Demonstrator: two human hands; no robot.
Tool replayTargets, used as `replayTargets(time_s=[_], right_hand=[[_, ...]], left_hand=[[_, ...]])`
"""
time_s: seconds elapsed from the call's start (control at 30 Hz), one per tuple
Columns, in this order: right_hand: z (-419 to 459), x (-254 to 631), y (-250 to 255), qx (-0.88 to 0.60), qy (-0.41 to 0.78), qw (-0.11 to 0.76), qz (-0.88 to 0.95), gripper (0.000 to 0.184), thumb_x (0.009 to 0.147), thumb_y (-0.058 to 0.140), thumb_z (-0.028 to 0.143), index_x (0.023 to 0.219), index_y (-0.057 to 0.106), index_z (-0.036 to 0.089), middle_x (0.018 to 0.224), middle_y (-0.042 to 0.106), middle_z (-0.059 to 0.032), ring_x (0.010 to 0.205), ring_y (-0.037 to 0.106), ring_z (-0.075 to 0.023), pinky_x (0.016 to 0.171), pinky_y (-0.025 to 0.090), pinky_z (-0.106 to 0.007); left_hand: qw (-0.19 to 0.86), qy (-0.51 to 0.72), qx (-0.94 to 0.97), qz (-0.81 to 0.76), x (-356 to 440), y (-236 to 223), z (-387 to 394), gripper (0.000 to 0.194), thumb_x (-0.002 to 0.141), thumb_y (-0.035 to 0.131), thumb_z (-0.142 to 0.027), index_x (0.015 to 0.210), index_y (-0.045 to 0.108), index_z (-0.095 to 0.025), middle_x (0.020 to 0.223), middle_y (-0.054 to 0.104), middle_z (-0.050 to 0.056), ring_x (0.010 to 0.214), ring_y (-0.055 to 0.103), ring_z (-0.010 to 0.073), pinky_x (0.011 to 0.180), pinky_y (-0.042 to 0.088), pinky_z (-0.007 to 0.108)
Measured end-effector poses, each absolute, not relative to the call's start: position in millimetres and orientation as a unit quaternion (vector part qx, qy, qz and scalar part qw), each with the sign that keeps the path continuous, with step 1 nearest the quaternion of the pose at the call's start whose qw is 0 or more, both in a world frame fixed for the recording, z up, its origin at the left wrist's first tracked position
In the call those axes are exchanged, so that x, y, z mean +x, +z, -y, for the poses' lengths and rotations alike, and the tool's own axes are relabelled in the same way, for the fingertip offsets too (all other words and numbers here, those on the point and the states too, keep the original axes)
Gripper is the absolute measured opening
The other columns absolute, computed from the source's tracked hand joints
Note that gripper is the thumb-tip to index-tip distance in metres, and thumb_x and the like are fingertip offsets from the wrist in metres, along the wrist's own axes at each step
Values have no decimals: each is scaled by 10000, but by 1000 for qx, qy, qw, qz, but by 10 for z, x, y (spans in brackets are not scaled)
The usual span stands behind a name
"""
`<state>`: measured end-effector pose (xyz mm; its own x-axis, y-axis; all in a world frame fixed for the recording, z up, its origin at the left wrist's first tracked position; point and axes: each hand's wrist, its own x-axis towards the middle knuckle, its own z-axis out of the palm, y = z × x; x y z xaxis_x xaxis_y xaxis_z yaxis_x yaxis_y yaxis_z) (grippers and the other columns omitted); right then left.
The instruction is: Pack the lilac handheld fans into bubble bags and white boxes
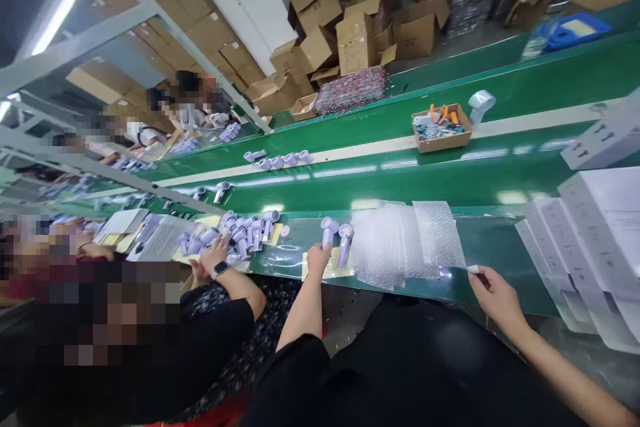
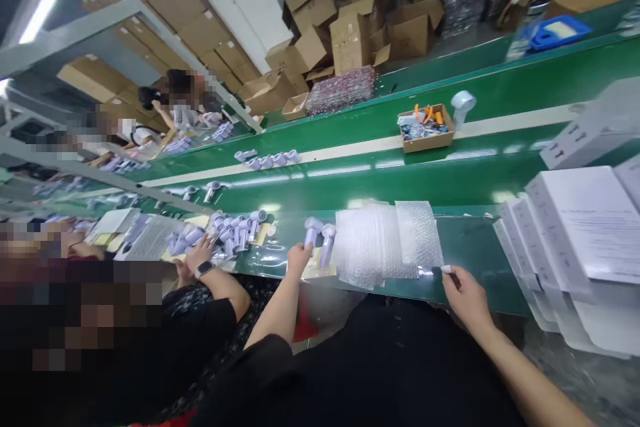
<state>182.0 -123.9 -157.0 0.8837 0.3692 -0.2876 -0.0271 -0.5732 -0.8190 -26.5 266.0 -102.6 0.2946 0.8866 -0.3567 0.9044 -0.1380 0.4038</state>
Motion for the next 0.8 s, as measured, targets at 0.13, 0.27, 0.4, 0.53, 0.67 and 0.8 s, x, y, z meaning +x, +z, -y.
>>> replayTargets(time_s=[0.13, 0.27, 0.4, 0.53, 0.67, 0.8], right_hand=[[1158, 1797, -1342, -739, 268, 617, -36, 363, 703, 642, 451, 966, 561, 213, 812, 663, -36, 725, 621, -201, 628, 492, -302], [836, 1832, -1061, -476, 457, 745, -100, 366, 713, 676, 469, 976, 536, 256, 1109, 644, -57, 949, 637, -221, 752, 539, -348], [764, 1930, -1004, -407, 449, 784, -133, 252, 742, 666, 399, 879, 570, 211, 985, 688, -63, 927, 652, -238, 751, 567, -372], [1203, 2000, -1139, -465, 357, 787, -194, 245, 702, 717, 279, 898, 592, 200, 825, 698, -17, 748, 676, -193, 636, 593, -311], [1684, 1932, -1190, -440, 388, 775, -235, 257, 702, 722, 234, 930, 614, 187, 848, 700, -25, 728, 670, -171, 625, 596, -279], [1861, 1783, -1181, -397, 445, 749, -288, 208, 727, 700, 223, 915, 634, 164, 836, 703, -46, 717, 669, -160, 640, 592, -248]], left_hand=[[430, 116, 696, -563, 2, -770, -2336, 424, 776, 455, -516, 771, 604, -119, 672, 629, 75, 647, 617, 186, 541, 436, 243], [676, 123, 585, -431, 566, -812, -1345, 443, 646, 623, -551, 690, 590, -111, 597, 581, 39, 516, 554, 135, 438, 390, 212], [715, -102, 636, -271, 1080, -1055, -503, 491, 729, 548, -588, 764, 627, -105, 628, 598, 43, 535, 556, 132, 504, 447, 248], [460, -152, 868, -112, 1366, -1235, -394, 375, 884, 422, -437, 923, 635, -131, 888, 633, 93, 856, 590, 196, 767, 472, 322], [157, -163, 974, -2, 1543, -1420, -554, 180, 811, 528, -176, 942, 628, -103, 1026, 587, 158, 1039, 495, 262, 864, 425, 368], [153, -182, 971, 11, 1666, -1518, -620, 167, 805, 499, -108, 833, 663, -116, 889, 613, 132, 940, 527, 233, 815, 437, 332]])
